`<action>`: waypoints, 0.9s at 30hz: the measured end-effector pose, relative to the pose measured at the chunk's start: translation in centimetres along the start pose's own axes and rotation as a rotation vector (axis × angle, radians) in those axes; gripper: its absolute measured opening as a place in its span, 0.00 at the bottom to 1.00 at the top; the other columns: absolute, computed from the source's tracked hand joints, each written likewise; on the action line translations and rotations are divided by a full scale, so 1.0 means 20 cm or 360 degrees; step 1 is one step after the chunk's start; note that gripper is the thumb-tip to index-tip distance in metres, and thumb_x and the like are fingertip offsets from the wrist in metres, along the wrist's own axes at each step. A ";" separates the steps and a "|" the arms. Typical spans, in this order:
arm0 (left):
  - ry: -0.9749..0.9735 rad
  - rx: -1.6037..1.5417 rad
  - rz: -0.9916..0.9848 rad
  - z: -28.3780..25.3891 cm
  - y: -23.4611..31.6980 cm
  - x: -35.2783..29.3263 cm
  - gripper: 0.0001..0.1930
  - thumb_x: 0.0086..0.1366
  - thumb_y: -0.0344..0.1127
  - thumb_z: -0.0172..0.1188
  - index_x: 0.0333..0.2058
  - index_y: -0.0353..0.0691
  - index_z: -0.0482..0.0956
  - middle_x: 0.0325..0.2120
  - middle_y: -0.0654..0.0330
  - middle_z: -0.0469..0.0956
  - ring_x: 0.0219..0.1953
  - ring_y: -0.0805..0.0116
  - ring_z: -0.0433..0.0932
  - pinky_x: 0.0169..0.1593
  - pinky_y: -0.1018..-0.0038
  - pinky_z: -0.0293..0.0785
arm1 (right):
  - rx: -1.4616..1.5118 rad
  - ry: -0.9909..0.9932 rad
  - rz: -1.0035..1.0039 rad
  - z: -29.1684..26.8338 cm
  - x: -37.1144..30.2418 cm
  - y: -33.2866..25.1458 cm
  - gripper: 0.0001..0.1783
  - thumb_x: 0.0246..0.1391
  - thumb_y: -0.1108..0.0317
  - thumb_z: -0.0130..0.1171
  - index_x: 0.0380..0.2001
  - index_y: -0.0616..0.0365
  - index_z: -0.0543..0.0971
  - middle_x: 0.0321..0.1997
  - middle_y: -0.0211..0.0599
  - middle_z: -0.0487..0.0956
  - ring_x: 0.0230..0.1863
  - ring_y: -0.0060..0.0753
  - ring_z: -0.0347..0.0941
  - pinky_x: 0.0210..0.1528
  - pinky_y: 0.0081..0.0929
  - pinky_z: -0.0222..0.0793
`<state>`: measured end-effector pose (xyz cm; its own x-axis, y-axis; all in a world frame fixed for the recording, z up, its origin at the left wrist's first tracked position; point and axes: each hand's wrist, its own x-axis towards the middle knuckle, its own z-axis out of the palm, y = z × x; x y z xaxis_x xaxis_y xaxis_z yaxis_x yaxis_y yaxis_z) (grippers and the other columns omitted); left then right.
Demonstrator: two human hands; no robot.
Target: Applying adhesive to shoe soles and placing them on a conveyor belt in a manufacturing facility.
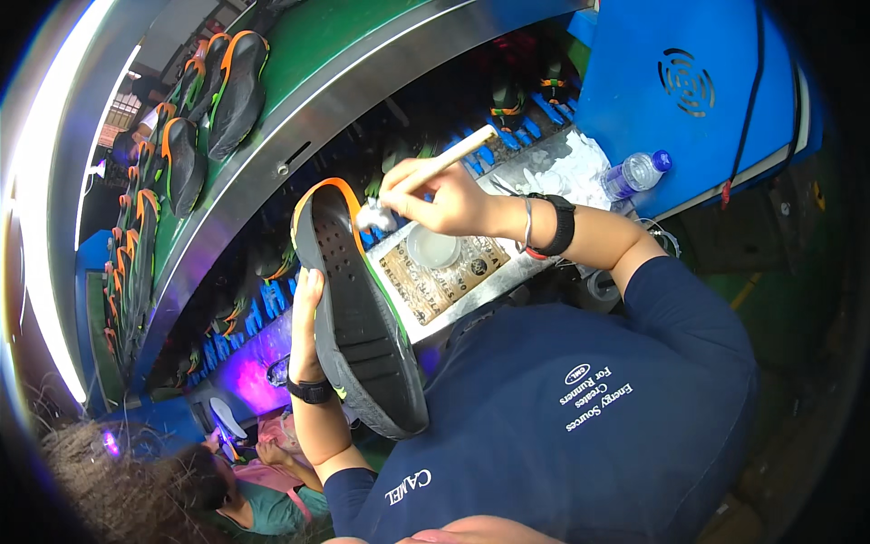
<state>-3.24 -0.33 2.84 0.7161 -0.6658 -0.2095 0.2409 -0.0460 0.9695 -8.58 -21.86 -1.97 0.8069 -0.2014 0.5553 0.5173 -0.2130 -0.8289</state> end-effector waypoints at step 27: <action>-0.0672 0.0631 0.0108 1.07 1.25 2.22 0.22 0.55 0.39 0.53 0.45 0.31 0.62 0.38 0.50 0.72 0.40 0.58 0.72 0.40 0.65 0.72 | 0.0239 0.1383 0.0159 -0.86 -0.59 -0.41 0.06 0.48 0.74 0.48 0.28 0.66 0.70 0.17 0.35 0.70 0.13 0.16 0.62 0.15 0.12 0.58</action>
<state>20.59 -46.88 20.46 0.3786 -0.9124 -0.1553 -0.1180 -0.2141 0.9697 -27.30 -34.19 -0.54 0.3800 -0.8802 0.2844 0.5374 -0.0402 -0.8424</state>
